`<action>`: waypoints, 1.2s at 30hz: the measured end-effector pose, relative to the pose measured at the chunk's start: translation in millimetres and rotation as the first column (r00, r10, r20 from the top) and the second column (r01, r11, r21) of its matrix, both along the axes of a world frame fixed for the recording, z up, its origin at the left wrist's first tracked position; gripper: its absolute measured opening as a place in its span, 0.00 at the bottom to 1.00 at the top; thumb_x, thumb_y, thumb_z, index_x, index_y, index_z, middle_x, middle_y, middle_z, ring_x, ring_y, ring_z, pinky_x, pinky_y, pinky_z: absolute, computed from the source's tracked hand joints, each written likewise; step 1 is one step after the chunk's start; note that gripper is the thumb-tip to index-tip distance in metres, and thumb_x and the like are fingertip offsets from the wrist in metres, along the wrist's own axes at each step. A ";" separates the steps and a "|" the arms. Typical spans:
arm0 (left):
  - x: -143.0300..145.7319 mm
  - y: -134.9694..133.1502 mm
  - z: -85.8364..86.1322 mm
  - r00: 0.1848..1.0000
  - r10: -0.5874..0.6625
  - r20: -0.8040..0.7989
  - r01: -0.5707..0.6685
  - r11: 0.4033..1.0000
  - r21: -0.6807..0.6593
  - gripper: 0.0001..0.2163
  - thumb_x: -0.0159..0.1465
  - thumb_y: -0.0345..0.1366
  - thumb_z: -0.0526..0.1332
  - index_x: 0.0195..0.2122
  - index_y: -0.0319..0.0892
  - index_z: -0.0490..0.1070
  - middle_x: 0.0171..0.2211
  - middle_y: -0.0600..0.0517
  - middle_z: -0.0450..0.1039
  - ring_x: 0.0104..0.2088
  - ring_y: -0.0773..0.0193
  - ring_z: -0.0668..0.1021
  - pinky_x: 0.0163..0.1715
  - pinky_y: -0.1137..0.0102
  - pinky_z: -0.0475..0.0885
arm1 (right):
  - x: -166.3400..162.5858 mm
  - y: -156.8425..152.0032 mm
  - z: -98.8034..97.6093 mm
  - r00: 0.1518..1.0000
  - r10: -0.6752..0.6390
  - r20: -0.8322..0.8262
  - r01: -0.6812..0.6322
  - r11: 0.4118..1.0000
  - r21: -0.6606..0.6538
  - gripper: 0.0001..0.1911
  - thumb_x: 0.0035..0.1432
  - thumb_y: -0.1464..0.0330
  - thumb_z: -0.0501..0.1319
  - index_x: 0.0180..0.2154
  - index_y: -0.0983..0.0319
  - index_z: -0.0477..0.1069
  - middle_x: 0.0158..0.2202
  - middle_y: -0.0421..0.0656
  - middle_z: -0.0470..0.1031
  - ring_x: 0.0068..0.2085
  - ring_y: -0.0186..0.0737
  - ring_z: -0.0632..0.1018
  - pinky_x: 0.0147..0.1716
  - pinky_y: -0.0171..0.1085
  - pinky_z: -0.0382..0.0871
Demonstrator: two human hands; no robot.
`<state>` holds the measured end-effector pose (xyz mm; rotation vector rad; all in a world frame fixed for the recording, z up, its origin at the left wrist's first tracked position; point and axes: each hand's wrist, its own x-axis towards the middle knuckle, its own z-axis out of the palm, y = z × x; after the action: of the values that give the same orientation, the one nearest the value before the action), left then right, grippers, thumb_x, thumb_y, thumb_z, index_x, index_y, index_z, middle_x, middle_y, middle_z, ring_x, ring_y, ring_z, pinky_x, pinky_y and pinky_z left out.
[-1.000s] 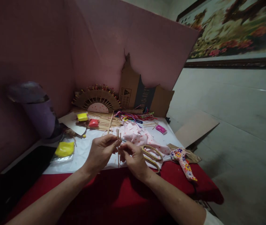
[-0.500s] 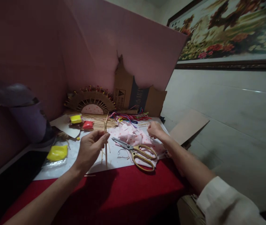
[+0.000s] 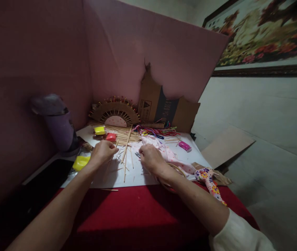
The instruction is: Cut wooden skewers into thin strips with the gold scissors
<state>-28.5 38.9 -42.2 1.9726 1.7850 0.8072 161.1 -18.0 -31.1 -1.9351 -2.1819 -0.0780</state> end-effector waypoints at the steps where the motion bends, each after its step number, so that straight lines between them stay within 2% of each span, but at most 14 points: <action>1: 0.5 0.3 -0.5 1.000 -0.004 0.009 0.004 1.000 0.000 0.10 0.48 0.41 0.60 0.15 0.42 0.70 0.13 0.52 0.69 0.17 0.65 0.68 0.20 0.71 0.55 | -8.7 0.4 -2.5 1.000 0.020 0.021 -0.021 0.999 0.043 0.11 0.57 0.71 0.52 0.38 0.62 0.72 0.42 0.49 0.72 0.41 0.41 0.74 0.35 0.35 0.64; 3: 2.0 0.2 -1.2 0.998 -0.023 0.051 0.023 1.000 -0.009 0.10 0.49 0.41 0.60 0.16 0.41 0.69 0.13 0.52 0.69 0.17 0.66 0.68 0.19 0.72 0.55 | -23.3 2.5 -6.6 0.998 0.040 0.046 -0.042 0.998 0.046 0.12 0.59 0.69 0.52 0.41 0.63 0.70 0.44 0.52 0.69 0.42 0.43 0.74 0.35 0.37 0.65; 6: 3.8 -0.4 -1.8 0.993 -0.037 0.108 0.039 0.999 -0.013 0.11 0.51 0.40 0.58 0.16 0.41 0.68 0.13 0.53 0.68 0.16 0.67 0.67 0.18 0.72 0.55 | -36.8 8.7 -10.6 0.999 0.018 0.035 -0.015 0.998 -0.068 0.12 0.58 0.67 0.54 0.40 0.66 0.70 0.39 0.53 0.73 0.40 0.45 0.76 0.35 0.37 0.66; 8: 4.3 -0.3 -1.9 0.990 -0.034 0.139 0.036 0.999 -0.010 0.10 0.51 0.40 0.59 0.16 0.41 0.68 0.13 0.53 0.68 0.15 0.67 0.67 0.18 0.72 0.55 | -39.7 13.4 -11.9 1.000 -0.004 0.026 0.007 0.994 -0.109 0.11 0.56 0.70 0.55 0.40 0.68 0.71 0.36 0.54 0.75 0.38 0.45 0.77 0.33 0.36 0.66; 13: 2.9 2.3 -4.5 0.980 -0.014 0.201 0.016 1.000 -0.010 0.10 0.49 0.40 0.60 0.15 0.42 0.68 0.13 0.53 0.67 0.16 0.67 0.67 0.19 0.72 0.55 | -29.6 21.9 -6.2 0.998 -0.040 0.040 0.044 0.995 -0.095 0.13 0.52 0.76 0.53 0.38 0.66 0.73 0.37 0.53 0.76 0.38 0.45 0.77 0.30 0.34 0.65; 16: -0.4 5.0 -7.0 0.991 0.029 0.132 -0.028 1.000 -0.007 0.10 0.49 0.41 0.60 0.15 0.42 0.69 0.15 0.50 0.69 0.18 0.64 0.69 0.20 0.71 0.56 | -17.4 21.5 7.4 0.996 -0.052 0.071 0.056 0.997 -0.058 0.13 0.52 0.75 0.53 0.37 0.65 0.74 0.37 0.53 0.76 0.39 0.47 0.77 0.32 0.36 0.65; 20: -3.8 6.8 -9.4 0.997 0.068 -0.046 -0.069 0.998 -0.017 0.08 0.48 0.40 0.60 0.18 0.42 0.72 0.20 0.46 0.72 0.23 0.59 0.71 0.22 0.69 0.57 | -2.0 6.3 36.1 0.990 -0.047 0.132 0.050 0.998 -0.022 0.10 0.49 0.74 0.57 0.35 0.66 0.74 0.37 0.56 0.76 0.40 0.49 0.76 0.33 0.37 0.64; 25: -4.8 6.1 -10.8 0.991 0.063 -0.119 -0.068 0.997 -0.043 0.09 0.49 0.39 0.60 0.16 0.42 0.70 0.16 0.46 0.68 0.23 0.57 0.72 0.23 0.68 0.57 | 20.6 -27.8 66.3 0.963 -0.063 0.261 0.050 0.997 0.057 0.08 0.50 0.69 0.59 0.31 0.66 0.74 0.32 0.55 0.76 0.33 0.49 0.76 0.28 0.38 0.62; 28: -6.6 6.9 -9.7 0.989 0.066 -0.131 -0.072 0.997 -0.040 0.10 0.49 0.40 0.60 0.15 0.42 0.69 0.13 0.48 0.66 0.22 0.58 0.72 0.23 0.69 0.57 | 34.0 -39.8 68.7 0.984 -0.095 0.150 0.063 0.976 0.209 0.06 0.50 0.75 0.56 0.30 0.66 0.72 0.31 0.52 0.75 0.33 0.45 0.75 0.29 0.37 0.62; 30: -7.1 7.0 -6.5 0.988 0.086 -0.126 -0.089 0.996 -0.017 0.10 0.49 0.40 0.61 0.15 0.42 0.68 0.13 0.48 0.66 0.21 0.58 0.71 0.22 0.69 0.57 | 37.4 -40.9 61.0 0.996 -0.041 -0.083 0.066 0.944 0.324 0.06 0.51 0.75 0.54 0.31 0.65 0.70 0.30 0.48 0.74 0.32 0.41 0.74 0.30 0.36 0.62; 31: -6.4 6.3 -3.8 0.991 0.096 -0.097 -0.096 0.995 0.004 0.11 0.49 0.40 0.61 0.15 0.42 0.68 0.13 0.49 0.66 0.21 0.59 0.71 0.22 0.70 0.57 | 36.7 -39.4 54.1 0.968 0.029 -0.248 0.062 0.935 0.350 0.05 0.52 0.74 0.54 0.31 0.64 0.69 0.29 0.46 0.74 0.31 0.39 0.74 0.29 0.34 0.63; 32: -5.0 4.8 -0.7 0.995 0.096 -0.031 -0.096 0.995 0.027 0.11 0.49 0.41 0.61 0.15 0.41 0.67 0.12 0.50 0.65 0.19 0.61 0.70 0.20 0.70 0.57 | 34.5 -36.9 45.4 0.901 0.113 -0.419 0.046 0.936 0.350 0.04 0.53 0.73 0.54 0.30 0.64 0.67 0.27 0.43 0.73 0.28 0.36 0.73 0.27 0.33 0.64; 34: 0.3 -1.2 6.7 0.975 0.029 0.219 -0.043 0.997 0.057 0.13 0.51 0.42 0.61 0.16 0.41 0.65 0.10 0.54 0.62 0.15 0.66 0.67 0.17 0.72 0.56 | 26.6 -30.1 24.2 0.636 0.221 -0.739 -0.039 0.966 0.256 0.03 0.52 0.69 0.55 0.28 0.62 0.63 0.22 0.38 0.69 0.23 0.33 0.72 0.21 0.30 0.64; 36: 8.3 -10.4 13.4 0.841 -0.132 0.525 0.108 0.991 0.077 0.12 0.52 0.42 0.61 0.19 0.40 0.64 0.10 0.57 0.60 0.11 0.70 0.64 0.14 0.74 0.56 | 16.5 -23.3 1.8 0.405 0.177 -0.897 -0.163 0.979 0.120 0.06 0.51 0.67 0.57 0.27 0.61 0.60 0.21 0.36 0.68 0.21 0.33 0.73 0.14 0.28 0.61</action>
<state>-20.2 28.5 -28.8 1.6442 1.3129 1.2146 177.6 -41.3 -29.3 -1.1871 -1.5236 0.8158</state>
